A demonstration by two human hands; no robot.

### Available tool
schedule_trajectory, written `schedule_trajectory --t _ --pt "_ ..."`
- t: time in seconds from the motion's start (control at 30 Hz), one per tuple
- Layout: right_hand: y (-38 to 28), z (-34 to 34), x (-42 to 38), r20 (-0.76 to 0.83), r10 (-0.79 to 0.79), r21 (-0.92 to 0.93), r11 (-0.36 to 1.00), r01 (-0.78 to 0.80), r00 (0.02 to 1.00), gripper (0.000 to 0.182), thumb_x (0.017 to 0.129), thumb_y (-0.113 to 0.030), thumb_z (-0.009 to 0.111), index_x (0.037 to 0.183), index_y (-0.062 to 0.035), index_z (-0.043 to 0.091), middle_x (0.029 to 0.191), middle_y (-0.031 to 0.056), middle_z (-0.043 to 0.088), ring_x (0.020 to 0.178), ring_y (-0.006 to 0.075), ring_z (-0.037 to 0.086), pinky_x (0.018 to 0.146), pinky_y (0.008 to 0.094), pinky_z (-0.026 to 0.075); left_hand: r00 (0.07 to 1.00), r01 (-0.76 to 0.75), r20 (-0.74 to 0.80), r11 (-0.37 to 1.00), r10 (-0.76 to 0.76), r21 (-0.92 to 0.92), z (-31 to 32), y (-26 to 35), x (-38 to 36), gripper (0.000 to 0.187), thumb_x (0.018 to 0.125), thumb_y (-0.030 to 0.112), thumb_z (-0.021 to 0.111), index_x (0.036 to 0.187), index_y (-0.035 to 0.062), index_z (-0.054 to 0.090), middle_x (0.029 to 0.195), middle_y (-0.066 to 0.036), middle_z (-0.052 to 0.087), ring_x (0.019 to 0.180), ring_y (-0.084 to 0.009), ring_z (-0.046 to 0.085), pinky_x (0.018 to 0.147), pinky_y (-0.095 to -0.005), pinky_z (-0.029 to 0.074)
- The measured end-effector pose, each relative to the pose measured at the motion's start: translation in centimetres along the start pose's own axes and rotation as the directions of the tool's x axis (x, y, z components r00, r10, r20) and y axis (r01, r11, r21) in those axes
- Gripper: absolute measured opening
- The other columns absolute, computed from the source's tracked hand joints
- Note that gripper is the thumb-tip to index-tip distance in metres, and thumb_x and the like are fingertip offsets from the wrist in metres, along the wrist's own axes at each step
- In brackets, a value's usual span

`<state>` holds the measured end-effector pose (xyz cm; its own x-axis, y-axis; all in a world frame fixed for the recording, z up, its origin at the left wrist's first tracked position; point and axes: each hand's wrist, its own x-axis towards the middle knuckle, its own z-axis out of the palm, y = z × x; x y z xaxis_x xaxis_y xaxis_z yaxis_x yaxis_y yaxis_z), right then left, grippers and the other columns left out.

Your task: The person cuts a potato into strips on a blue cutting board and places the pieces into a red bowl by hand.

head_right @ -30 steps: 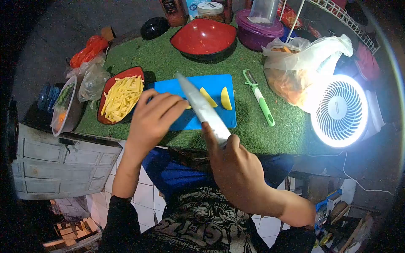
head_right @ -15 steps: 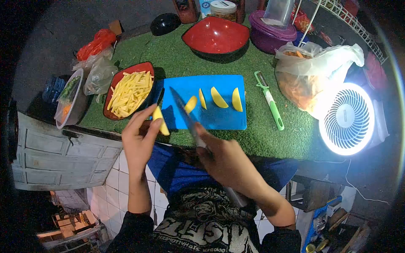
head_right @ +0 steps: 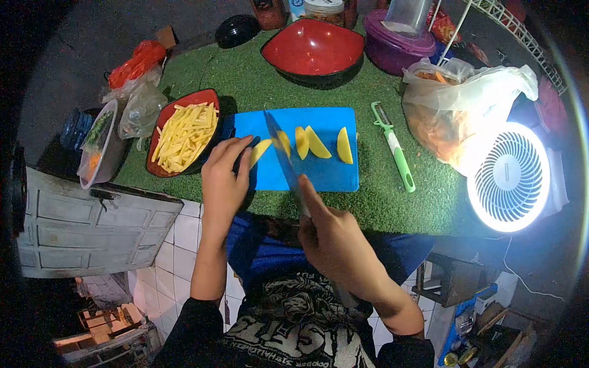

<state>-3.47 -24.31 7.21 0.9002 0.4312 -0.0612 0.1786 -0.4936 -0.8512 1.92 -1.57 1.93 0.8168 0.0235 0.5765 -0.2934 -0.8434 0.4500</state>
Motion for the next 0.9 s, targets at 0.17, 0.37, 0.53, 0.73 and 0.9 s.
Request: schedule_trajectory --t 0.17,0.37,0.53,0.73,0.9 --pt "0.3 1.5 0.7 -0.004 -0.061 -0.008 0.998 0.061 0.998 0.07 0.09 0.0 0.058 0.151 0.0087 0.026 0.085 0.0296 0.064 0.073 0.049 0.066 0.068 0.0528 0.051 0.965 0.077 0.258 0.991 -0.047 -0.106 -2.3 -0.4 0.2 0.035 0.09 0.002 0.068 0.124 0.0037 0.067 0.102 -0.016 0.071 0.091 -0.0281 0.07 0.079 -0.0351 0.055" --pt "-0.4 2.7 2.5 0.026 -0.072 -0.008 0.997 0.072 0.997 0.076 0.088 0.0 0.059 0.15 0.0112 0.017 0.081 0.0319 0.062 0.073 0.0523 0.063 0.07 0.0587 0.049 0.946 0.25 0.264 0.941 -0.187 -0.229 -2.6 1.7 -1.2 0.039 0.088 0.0 0.069 0.127 0.0035 0.066 0.102 -0.015 0.072 0.083 -0.0233 0.071 0.072 -0.0337 0.055" --pt "0.4 3.5 4.5 0.009 -0.199 -0.064 0.978 0.199 0.98 0.079 0.088 -0.001 0.058 0.151 0.0116 0.014 0.081 0.0321 0.062 0.073 0.0528 0.063 0.072 0.0598 0.049 0.965 0.222 0.191 0.947 -0.179 -0.231 -2.3 0.8 -1.4 0.039 0.086 0.001 0.072 0.125 0.0035 0.067 0.105 -0.016 0.072 0.092 -0.0285 0.071 0.081 -0.0362 0.055" --pt "0.5 3.8 5.0 -0.025 -0.236 -0.102 0.967 0.233 0.971 0.069 0.09 -0.001 0.057 0.15 0.0088 0.025 0.082 0.0307 0.063 0.074 0.0508 0.063 0.07 0.0545 0.049 0.996 -0.001 0.09 0.996 0.009 -0.085 -0.6 -0.8 -1.0 0.032 0.085 0.009 0.075 0.115 -0.0008 0.069 0.106 -0.014 0.07 0.098 -0.0341 0.064 0.088 -0.0421 0.051" --pt "-0.6 2.9 5.1 0.011 -0.13 -0.032 0.991 0.13 0.991 0.062 0.092 0.001 0.056 0.149 0.0044 0.035 0.086 0.0293 0.063 0.075 0.0477 0.063 0.068 0.05 0.048 0.998 0.024 0.053 0.989 -0.016 -0.143 -0.1 -1.2 -1.1 0.025 0.084 0.01 0.077 0.106 -0.0015 0.073 0.107 -0.013 0.07 0.1 -0.0327 0.064 0.089 -0.0413 0.051"
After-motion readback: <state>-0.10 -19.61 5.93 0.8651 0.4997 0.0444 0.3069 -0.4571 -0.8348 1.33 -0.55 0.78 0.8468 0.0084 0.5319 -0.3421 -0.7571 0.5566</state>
